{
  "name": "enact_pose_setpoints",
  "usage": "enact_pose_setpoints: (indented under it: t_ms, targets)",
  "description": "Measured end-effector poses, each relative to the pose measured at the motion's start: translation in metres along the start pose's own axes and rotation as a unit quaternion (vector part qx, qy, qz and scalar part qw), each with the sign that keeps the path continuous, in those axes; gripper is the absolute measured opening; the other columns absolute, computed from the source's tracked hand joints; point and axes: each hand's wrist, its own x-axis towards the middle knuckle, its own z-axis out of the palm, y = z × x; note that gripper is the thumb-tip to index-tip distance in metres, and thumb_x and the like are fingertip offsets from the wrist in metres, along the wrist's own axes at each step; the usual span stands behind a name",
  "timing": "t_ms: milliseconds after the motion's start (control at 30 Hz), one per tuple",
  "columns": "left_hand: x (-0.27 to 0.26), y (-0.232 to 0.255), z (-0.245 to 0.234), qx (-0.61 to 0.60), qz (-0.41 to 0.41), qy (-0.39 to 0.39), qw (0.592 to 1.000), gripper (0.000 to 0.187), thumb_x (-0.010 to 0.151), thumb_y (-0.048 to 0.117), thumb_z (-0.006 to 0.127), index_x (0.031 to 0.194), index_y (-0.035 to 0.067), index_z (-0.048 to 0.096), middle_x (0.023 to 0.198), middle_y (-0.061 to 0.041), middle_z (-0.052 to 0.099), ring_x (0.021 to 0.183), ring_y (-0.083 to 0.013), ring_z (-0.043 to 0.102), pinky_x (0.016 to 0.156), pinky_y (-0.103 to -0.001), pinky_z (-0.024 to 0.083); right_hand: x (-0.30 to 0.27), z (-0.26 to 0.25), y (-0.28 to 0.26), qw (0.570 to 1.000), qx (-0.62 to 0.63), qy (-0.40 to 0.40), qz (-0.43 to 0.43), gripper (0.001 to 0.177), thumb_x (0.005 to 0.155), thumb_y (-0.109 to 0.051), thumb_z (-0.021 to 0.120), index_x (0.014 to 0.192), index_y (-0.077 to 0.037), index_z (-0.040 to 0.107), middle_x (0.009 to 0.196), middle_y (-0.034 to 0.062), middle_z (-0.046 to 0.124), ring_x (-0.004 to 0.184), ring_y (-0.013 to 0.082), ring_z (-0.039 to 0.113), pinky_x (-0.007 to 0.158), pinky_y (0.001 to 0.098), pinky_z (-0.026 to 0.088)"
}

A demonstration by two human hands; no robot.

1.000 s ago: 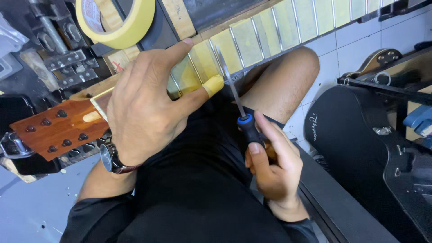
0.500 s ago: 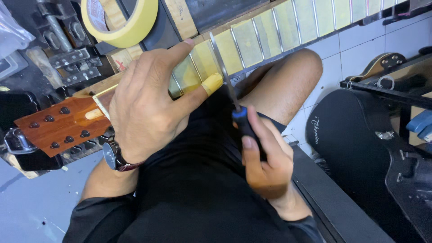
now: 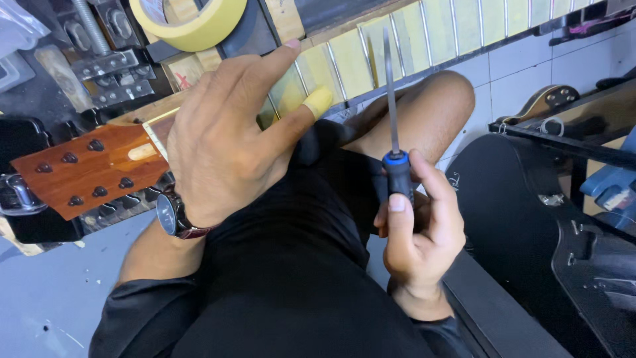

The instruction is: The person uses a metal file to smooth the edges of the frets on a guitar neck. The fretboard is protected with masking tape, and the person systematically files each fret while holding the neck steady.

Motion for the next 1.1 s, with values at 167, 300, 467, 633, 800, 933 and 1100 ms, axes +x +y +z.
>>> enact_pose_setpoints:
  t_ms: [167, 300, 467, 633, 800, 933, 1100]
  targets:
    - [0.000, -0.001, -0.002, -0.033, 0.003, 0.003, 0.999, 0.011, 0.119, 0.010, 0.077, 0.114, 0.006, 0.068, 0.147, -0.023, 0.064, 0.113, -0.0435, 0.071, 0.082, -0.053, 0.060, -0.014, -0.006, 0.007, 0.989, -0.069, -0.031, -0.125, 0.037, 0.100, -0.001, 0.066, 0.136, 0.005, 0.063, 0.109, 0.0230, 0.068, 0.062, 0.0145, 0.067, 0.066, 0.0251, 0.054]
    - [-0.002, -0.003, 0.001, -0.022, 0.013, 0.007, 1.000, 0.018, 0.120, 0.016, 0.080, 0.115, 0.005, 0.066, 0.145, -0.024, 0.064, 0.114, -0.0429, 0.071, 0.083, -0.052, 0.063, -0.015, -0.003, 0.007, 0.976, -0.120, -0.047, -0.175, 0.038, 0.101, -0.004, 0.068, 0.137, 0.008, 0.063, 0.119, 0.0255, 0.070, 0.105, 0.0331, 0.072, 0.100, 0.0388, 0.057]
    - [-0.005, -0.006, 0.003, 0.004, 0.023, -0.024, 0.999, 0.025, 0.120, 0.021, 0.088, 0.118, 0.018, 0.063, 0.147, -0.023, 0.059, 0.119, -0.0410, 0.068, 0.080, -0.049, 0.058, -0.016, 0.004, 0.006, 0.958, -0.171, -0.018, -0.230, 0.034, 0.101, 0.002, 0.070, 0.134, 0.007, 0.065, 0.117, 0.0270, 0.065, 0.103, 0.0315, 0.070, 0.096, 0.0381, 0.060]
    - [0.000, -0.003, 0.002, 0.039, 0.030, -0.037, 0.998, 0.033, 0.110, 0.010, 0.094, 0.123, 0.017, 0.064, 0.143, -0.023, 0.057, 0.112, -0.0383, 0.065, 0.072, -0.045, 0.053, -0.027, -0.002, 0.012, 0.953, -0.194, -0.026, -0.229, 0.035, 0.105, 0.002, 0.066, 0.140, 0.004, 0.063, 0.119, 0.0254, 0.059, 0.104, 0.0334, 0.065, 0.094, 0.0393, 0.058]
    - [0.003, -0.004, 0.001, 0.025, 0.033, -0.060, 0.997, 0.036, 0.110, 0.006, 0.087, 0.127, 0.017, 0.058, 0.142, -0.025, 0.057, 0.110, -0.0395, 0.063, 0.073, -0.046, 0.052, -0.024, 0.002, 0.014, 0.951, -0.214, -0.024, -0.222, 0.035, 0.104, 0.006, 0.064, 0.139, 0.005, 0.063, 0.121, 0.0275, 0.062, 0.105, 0.0352, 0.069, 0.094, 0.0385, 0.060]
    - [0.002, -0.002, 0.001, 0.015, 0.023, -0.049, 0.998, 0.025, 0.111, 0.007, 0.087, 0.123, 0.015, 0.066, 0.143, -0.023, 0.056, 0.110, -0.0408, 0.063, 0.074, -0.049, 0.051, 0.005, 0.015, 0.000, 0.954, -0.152, -0.055, -0.252, 0.035, 0.109, 0.004, 0.060, 0.143, 0.012, 0.057, 0.120, 0.0309, 0.063, 0.108, 0.0391, 0.069, 0.103, 0.0422, 0.058]
    - [0.006, 0.005, 0.003, -0.083, -0.142, -0.086, 0.983, 0.049, 0.114, 0.033, 0.067, 0.146, -0.004, 0.057, 0.129, -0.019, 0.067, 0.105, -0.0428, 0.062, 0.087, -0.055, 0.048, -0.010, 0.004, 0.005, 0.962, -0.126, -0.054, -0.236, 0.035, 0.107, 0.005, 0.061, 0.140, 0.014, 0.059, 0.122, 0.0327, 0.067, 0.104, 0.0357, 0.071, 0.100, 0.0390, 0.058]
